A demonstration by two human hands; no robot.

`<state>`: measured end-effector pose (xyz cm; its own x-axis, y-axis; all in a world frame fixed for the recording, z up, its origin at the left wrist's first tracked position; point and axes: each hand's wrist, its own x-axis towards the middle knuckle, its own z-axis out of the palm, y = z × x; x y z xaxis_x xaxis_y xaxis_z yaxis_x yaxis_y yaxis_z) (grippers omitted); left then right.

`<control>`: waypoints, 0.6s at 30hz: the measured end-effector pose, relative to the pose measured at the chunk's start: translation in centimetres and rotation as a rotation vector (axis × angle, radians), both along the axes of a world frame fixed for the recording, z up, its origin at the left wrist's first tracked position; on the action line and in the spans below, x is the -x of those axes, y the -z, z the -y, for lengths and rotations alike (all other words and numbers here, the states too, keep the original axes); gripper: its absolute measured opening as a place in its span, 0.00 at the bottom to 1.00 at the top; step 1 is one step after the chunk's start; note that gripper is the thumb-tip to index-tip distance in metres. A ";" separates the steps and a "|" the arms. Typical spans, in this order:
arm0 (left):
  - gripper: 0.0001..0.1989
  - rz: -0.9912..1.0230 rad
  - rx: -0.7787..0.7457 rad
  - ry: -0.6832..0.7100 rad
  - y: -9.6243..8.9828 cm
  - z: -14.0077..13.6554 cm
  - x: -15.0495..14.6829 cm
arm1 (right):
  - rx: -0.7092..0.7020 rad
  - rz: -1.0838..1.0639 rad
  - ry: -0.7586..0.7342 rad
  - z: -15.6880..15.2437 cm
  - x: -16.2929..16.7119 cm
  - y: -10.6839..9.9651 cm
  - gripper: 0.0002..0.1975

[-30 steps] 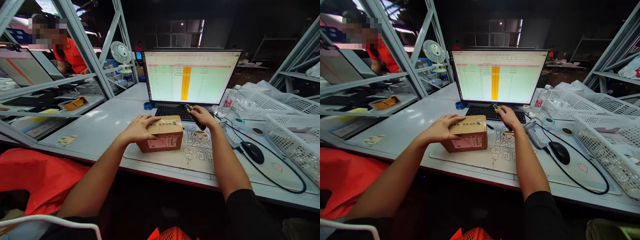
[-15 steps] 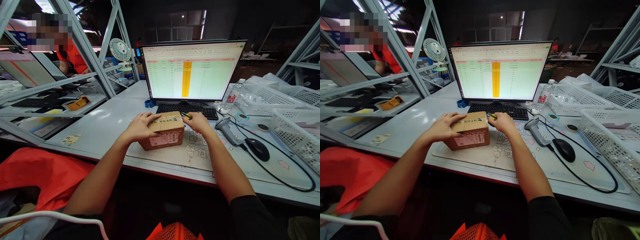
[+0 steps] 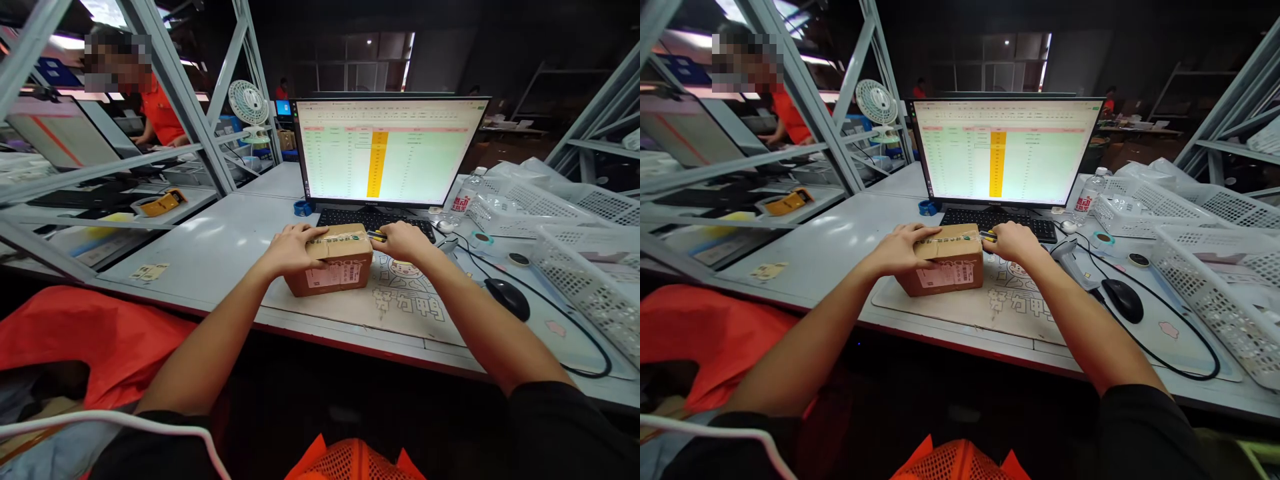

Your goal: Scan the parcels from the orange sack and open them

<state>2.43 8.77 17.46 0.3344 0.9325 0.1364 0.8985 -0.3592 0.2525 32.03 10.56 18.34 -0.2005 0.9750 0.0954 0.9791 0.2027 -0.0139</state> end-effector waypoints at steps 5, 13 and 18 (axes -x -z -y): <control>0.50 0.004 0.029 -0.025 0.1 -0.9 -0.1 | 0.023 0.025 -0.028 2.7 -0.7 0.5 0.23; 0.56 -0.239 0.228 -0.072 -4.4 1.1 -1.2 | -0.001 -0.136 0.114 3.6 -2.5 1.9 0.24; 0.47 -0.378 0.089 -0.181 -6.3 0.3 0.6 | 0.045 -0.201 0.162 4.7 -5.3 3.2 0.26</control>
<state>1.78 8.46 23.76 0.1750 0.9834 -0.0480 0.9803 -0.1786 -0.0841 37.30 5.90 15.15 -0.0228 0.9970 0.0735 0.9755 0.0383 -0.2168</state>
